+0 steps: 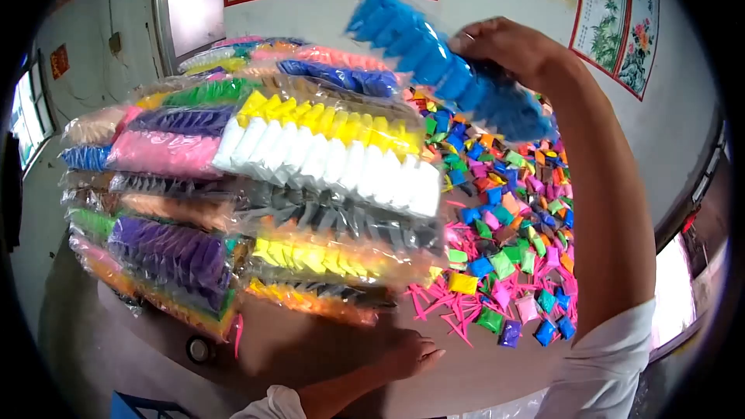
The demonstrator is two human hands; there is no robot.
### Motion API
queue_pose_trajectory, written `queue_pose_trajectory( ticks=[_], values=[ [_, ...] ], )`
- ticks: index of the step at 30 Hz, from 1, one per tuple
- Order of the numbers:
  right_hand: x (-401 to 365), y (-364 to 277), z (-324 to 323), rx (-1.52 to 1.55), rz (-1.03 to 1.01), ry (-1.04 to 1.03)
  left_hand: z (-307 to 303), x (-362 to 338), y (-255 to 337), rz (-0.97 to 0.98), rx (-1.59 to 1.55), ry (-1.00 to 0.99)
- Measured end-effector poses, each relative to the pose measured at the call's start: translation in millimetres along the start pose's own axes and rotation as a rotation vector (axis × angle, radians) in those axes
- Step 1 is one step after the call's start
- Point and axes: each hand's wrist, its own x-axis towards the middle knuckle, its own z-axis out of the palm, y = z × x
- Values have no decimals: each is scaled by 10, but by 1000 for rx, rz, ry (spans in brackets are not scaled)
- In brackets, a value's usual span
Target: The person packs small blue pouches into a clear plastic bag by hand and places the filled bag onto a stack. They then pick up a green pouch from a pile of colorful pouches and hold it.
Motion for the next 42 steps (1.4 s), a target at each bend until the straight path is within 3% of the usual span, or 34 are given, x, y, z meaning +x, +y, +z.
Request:
queue_pose_trajectory(
  ticks=[2, 7, 14, 19, 22, 24, 25, 27, 31, 33, 35, 37, 39, 42],
  values=[
    [539, 0, 147, -39, -49, 39, -454, 105, 91, -157, 68, -71],
    [1132, -180, 574, -91, 8, 7, -457, 137, 13, -98, 71, -55],
    [1682, -391, 834, 42, 17, -206, -489, 164, 9, -61, 12, 12],
    [2137, -202, 1027, 24, 22, -414, -554, 239, -37, -83, 2, -12],
    [2367, 63, 1181, -50, 85, -293, -428, 251, -79, -101, -21, -26],
    [2499, 216, 1188, -641, -231, 2, -402, 256, -84, -108, -59, -14],
    [2509, 281, 1170, -482, -308, 172, -430, 261, -55, -101, -105, 21],
    [2420, 287, 981, -170, -324, 245, -498, 255, 8, -94, -155, 46],
    [1816, 118, 676, -326, -277, 290, -591, 277, 41, -106, -25, -37],
    [1758, 370, 633, -234, -440, 215, -563, 278, 47, -113, 14, -79],
    [1641, 553, 869, -299, -365, 59, -515, 271, 70, -118, 14, -45],
    [1403, 578, 1138, -276, -325, 55, -490, 269, 75, -83, 21, -39],
    [1092, 430, 1213, 94, -258, 441, -335, 250, 54, -49, -2, -54],
    [328, 705, 1019, 62, -534, 725, 136, 84, -79, -34, -108, 46]
  ],
)
